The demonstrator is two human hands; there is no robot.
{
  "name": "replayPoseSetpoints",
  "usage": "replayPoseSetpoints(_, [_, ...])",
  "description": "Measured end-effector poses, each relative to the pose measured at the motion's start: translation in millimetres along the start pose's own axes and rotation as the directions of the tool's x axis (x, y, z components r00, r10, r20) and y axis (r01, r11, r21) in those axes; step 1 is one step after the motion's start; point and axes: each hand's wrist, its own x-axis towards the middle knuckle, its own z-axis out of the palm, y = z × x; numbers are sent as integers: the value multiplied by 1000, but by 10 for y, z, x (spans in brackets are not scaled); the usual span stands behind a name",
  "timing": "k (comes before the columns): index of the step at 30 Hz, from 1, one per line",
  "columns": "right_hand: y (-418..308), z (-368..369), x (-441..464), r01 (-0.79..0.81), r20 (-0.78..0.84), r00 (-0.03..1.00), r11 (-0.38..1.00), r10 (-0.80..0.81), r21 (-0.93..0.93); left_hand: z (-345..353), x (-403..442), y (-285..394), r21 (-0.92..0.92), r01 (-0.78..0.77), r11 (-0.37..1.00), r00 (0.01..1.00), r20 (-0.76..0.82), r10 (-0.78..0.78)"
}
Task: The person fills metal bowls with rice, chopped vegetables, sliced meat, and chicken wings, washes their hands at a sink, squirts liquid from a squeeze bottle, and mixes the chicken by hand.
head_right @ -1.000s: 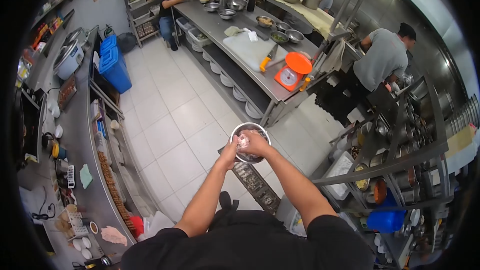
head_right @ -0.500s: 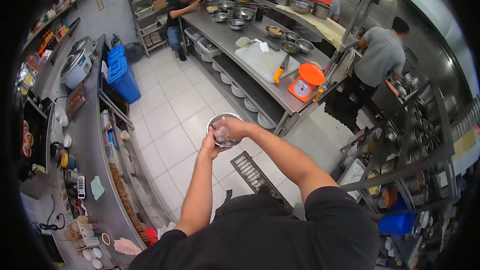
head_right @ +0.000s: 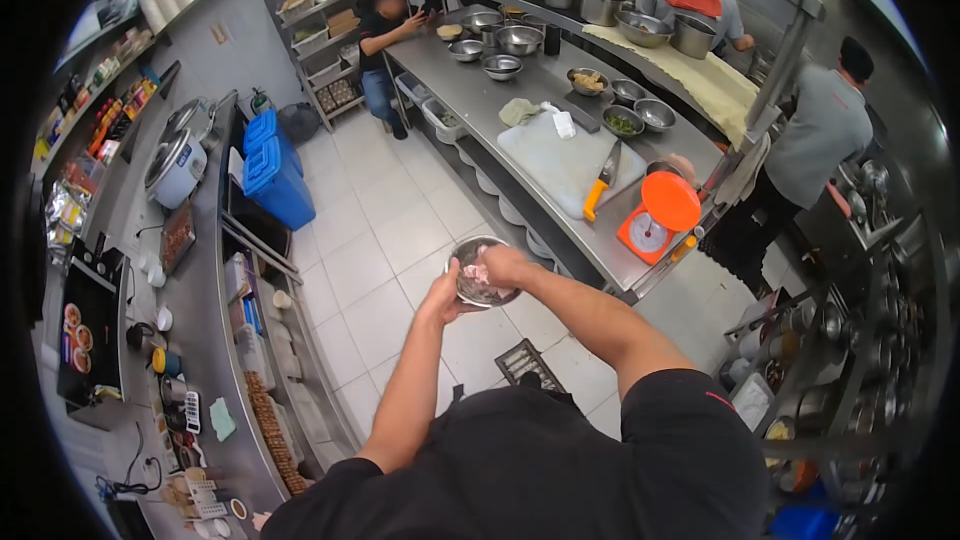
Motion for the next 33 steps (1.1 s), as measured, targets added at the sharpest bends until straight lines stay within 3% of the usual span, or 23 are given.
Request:
replayPoseSetpoints(1, [68,-115,84,-42,-70,996,996,47,82,50,66,140,-32,-5,999,1000,26,6])
replayPoseSetpoints(3, [348,-176,505,195,-195,958,975,-212,-102,81,315,320,-126,-50,991,996,61,58])
replayPoseSetpoints(5, [377,-535,896,482,-38,875,876,-483,-28,-91,730,422,-227,-101,969,990,69,119])
replayPoseSetpoints(7, [-81,-1402,515,269,98,940,884,-328,382,-276,926,576,-279,-124,952,991,17,134])
replayPoseSetpoints(10, [213,-1504,1069,371,-219,923,888,-318,273,-249,960,1087,-248,-168,954,986,-41,163])
replayPoseSetpoints(14, [434,-1188,1871,381,-307,882,924,-358,17,-213,1267,1603,-126,-206,970,979,-13,206])
replayPoseSetpoints(16, [363,-1034,2165,396,-408,843,918,-350,31,-328,1469,1838,-47,-182,982,983,-36,180])
replayPoseSetpoints(19, [428,-1088,2601,252,-188,955,963,-230,100,-695,1992,2058,22,-77,997,997,6,76])
replayPoseSetpoints(20, [500,-1111,2766,108,-140,986,989,-93,103,-792,2181,2110,50,-37,998,998,57,34])
replayPoseSetpoints(22, [408,-1456,2842,-103,-110,988,993,109,61,-933,2552,2262,89,36,995,987,156,-49])
replayPoseSetpoints(23, [449,-1583,2954,-129,-133,982,990,136,64,-977,2691,2387,80,61,995,973,218,-77])
replayPoseSetpoints(25, [574,-1781,3269,-155,-181,970,986,164,67,-977,2927,2715,62,67,996,968,238,-80])
replayPoseSetpoints(28, [1008,-1861,3655,209,-301,939,971,-165,119,-1114,3465,2996,25,79,997,952,295,-83])
replayPoseSetpoints(29, [811,-2270,3536,146,-126,985,963,-120,224,-1191,3642,3023,6,91,996,947,308,-88])
replayPoseSetpoints(32, [855,-2735,3504,134,-283,957,959,-60,251,-1097,3906,3280,-46,46,998,948,318,-29])
replayPoseSetpoints(33, [947,-2771,3562,26,-302,951,949,74,316,-996,3897,3381,-58,29,998,941,338,-8])
